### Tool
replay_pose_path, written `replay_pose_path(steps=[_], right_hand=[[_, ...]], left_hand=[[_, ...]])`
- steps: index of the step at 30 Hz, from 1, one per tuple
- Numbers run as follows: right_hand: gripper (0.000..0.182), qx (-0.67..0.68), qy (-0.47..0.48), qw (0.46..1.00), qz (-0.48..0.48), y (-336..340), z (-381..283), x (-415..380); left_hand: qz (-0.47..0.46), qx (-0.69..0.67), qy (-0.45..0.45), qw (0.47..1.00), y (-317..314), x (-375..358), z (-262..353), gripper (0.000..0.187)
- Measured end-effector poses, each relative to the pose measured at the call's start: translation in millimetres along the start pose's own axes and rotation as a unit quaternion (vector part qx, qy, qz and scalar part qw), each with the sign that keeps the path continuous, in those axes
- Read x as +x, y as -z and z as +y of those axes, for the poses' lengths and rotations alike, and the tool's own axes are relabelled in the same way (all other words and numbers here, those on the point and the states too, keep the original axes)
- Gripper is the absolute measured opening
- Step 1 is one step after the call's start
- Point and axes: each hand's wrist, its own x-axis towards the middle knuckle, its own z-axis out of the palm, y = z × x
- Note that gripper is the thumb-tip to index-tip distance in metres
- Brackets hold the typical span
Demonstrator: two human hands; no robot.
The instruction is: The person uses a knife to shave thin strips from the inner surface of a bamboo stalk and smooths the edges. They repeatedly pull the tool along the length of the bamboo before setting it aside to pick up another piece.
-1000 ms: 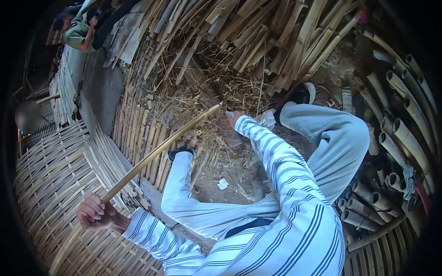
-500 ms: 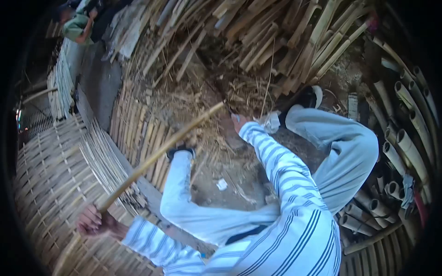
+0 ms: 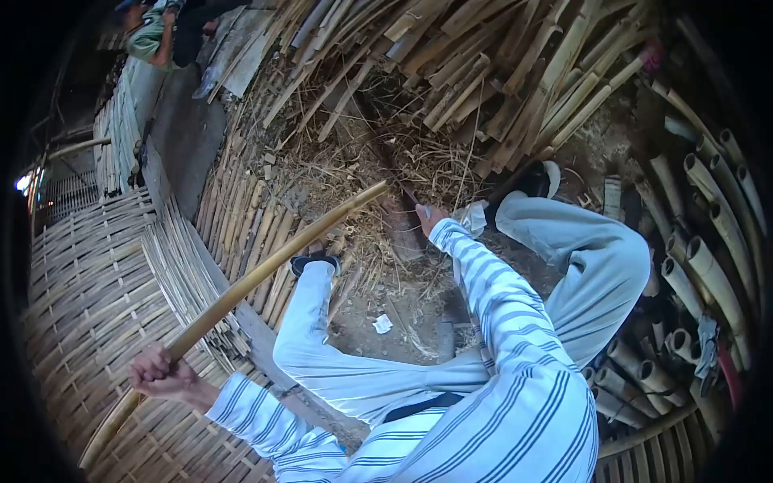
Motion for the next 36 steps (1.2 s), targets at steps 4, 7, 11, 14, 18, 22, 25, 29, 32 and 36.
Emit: replay_pose_path(steps=[4,7,11,14,18,22,25,29,32,36], right_hand=[[0.073,-0.013,0.059,0.998,0.004,8,-12,-25],[0.074,-0.064,0.064,0.996,-0.005,5,-16,-14],[0.069,-0.112,0.014,0.993,-0.042,30,-43,-1],[0.066,-0.065,0.039,0.997,-0.032,27,-38,14],[0.051,0.024,0.131,0.991,0.004,34,-64,-8],[0.036,0.023,0.222,0.973,0.065,27,-84,-25],[0.043,-0.054,0.151,0.987,0.018,13,-83,-30],[0.061,-0.129,0.010,0.991,0.042,-30,-24,20],[0.061,-0.106,0.025,0.993,0.047,-18,-32,13],[0.065,-0.126,0.018,0.992,-0.006,-30,-27,-6]], left_hand=[[0.046,0.011,-0.016,0.999,13,8,9,0.044],[0.012,0.019,0.005,1.000,11,7,-14,0.045],[0.020,0.024,0.007,0.999,2,4,-20,0.044],[0.066,0.000,-0.010,0.998,6,14,-13,0.045],[-0.062,0.010,-0.020,0.998,13,19,-45,0.045],[-0.036,-0.011,0.019,0.999,-3,24,-47,0.045],[-0.069,-0.044,0.024,0.996,-7,29,-47,0.044],[-0.072,-0.046,0.009,0.996,-3,29,-50,0.044],[-0.098,-0.069,0.006,0.993,-2,31,-53,0.044],[-0.075,-0.033,-0.004,0.997,-2,32,-54,0.045]])
